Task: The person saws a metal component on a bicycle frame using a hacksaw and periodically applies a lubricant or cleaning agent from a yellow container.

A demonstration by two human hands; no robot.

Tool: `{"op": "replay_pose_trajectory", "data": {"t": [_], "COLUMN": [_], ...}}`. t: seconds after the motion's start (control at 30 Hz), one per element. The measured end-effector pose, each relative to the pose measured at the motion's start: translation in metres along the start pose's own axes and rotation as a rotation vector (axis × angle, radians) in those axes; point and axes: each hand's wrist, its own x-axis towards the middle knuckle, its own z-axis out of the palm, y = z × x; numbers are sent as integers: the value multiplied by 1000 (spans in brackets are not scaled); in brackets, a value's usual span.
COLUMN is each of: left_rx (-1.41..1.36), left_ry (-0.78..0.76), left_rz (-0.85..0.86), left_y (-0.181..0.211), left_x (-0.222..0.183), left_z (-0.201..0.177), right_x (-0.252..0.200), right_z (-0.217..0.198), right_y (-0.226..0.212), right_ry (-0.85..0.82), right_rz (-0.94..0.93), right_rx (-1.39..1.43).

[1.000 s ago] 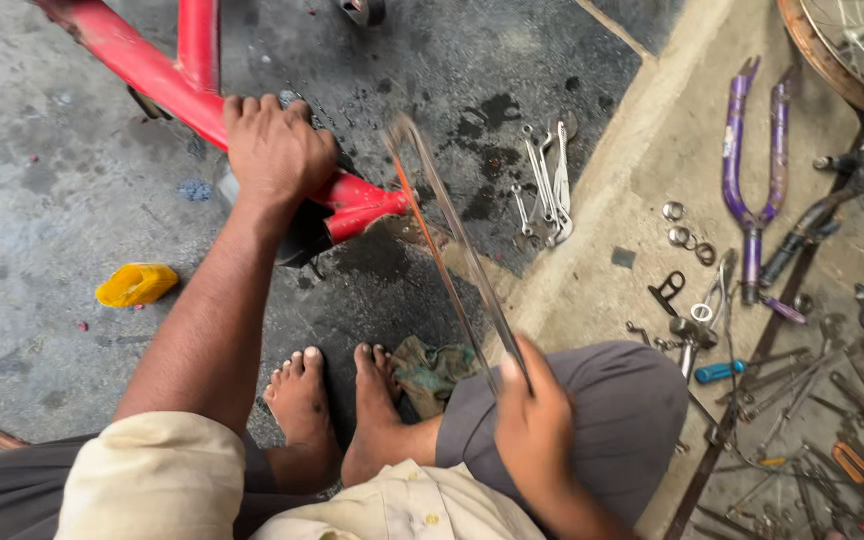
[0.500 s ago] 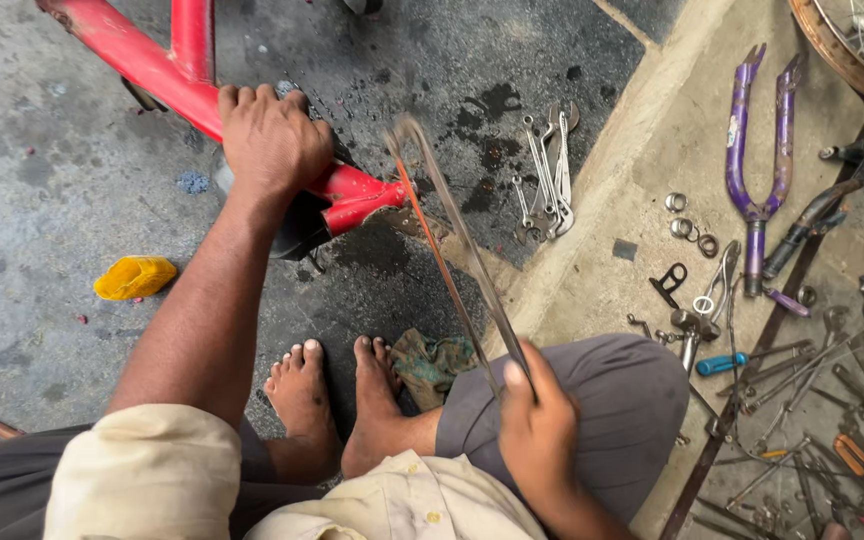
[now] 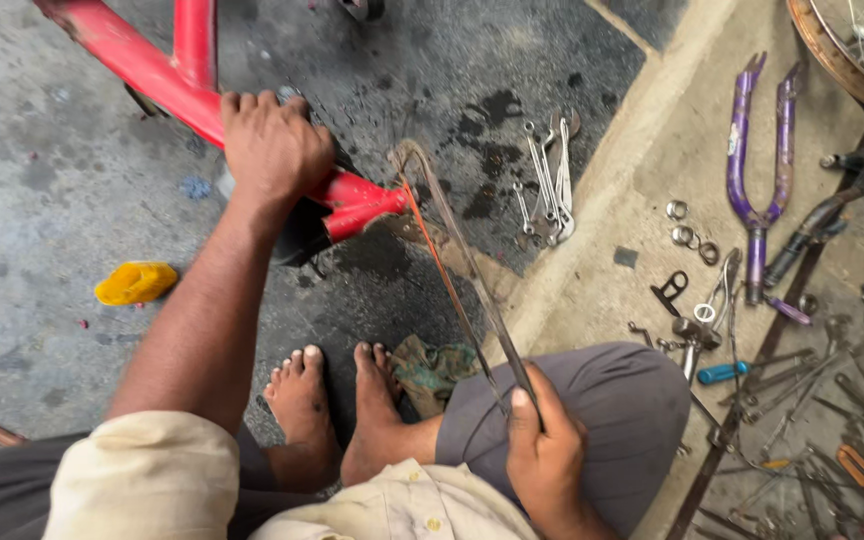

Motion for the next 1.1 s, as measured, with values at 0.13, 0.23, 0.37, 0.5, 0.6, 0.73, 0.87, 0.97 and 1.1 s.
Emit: {"op": "replay_pose_trajectory", "data": {"t": [0.13, 0.23, 0.37, 0.5, 0.6, 0.73, 0.87, 0.97, 1.1], "left_rx": [19, 9, -14, -16, 63, 207, 44, 57, 76], "left_ry": [-118, -129, -149, -113, 52, -63, 113, 120, 55], "left_rz": [-38, -52, -37, -38, 53, 187, 123, 133, 97], "left_y": [2, -3, 5, 4, -8, -4, -19, -20, -20], "left_x": [3, 4, 11, 0, 7, 3, 10, -3, -3], "left_z": [-5, -17, -16, -4, -7, 5, 11, 21, 22], "right_x": [90, 150, 112, 16, 11, 23, 24, 10, 55], "right_z": [48, 96, 69, 9, 5, 5, 0, -13, 11], "right_y": [-47, -81, -59, -17, -20, -29, -25, -27, -54], "right_ry": [44, 34, 30, -4, 54, 34, -15, -36, 45], "right_rz": [-67, -162, -173, 3, -146, -110, 107, 33, -167], "right_rx": [62, 36, 113, -16, -4, -59, 10, -9, 94]}}
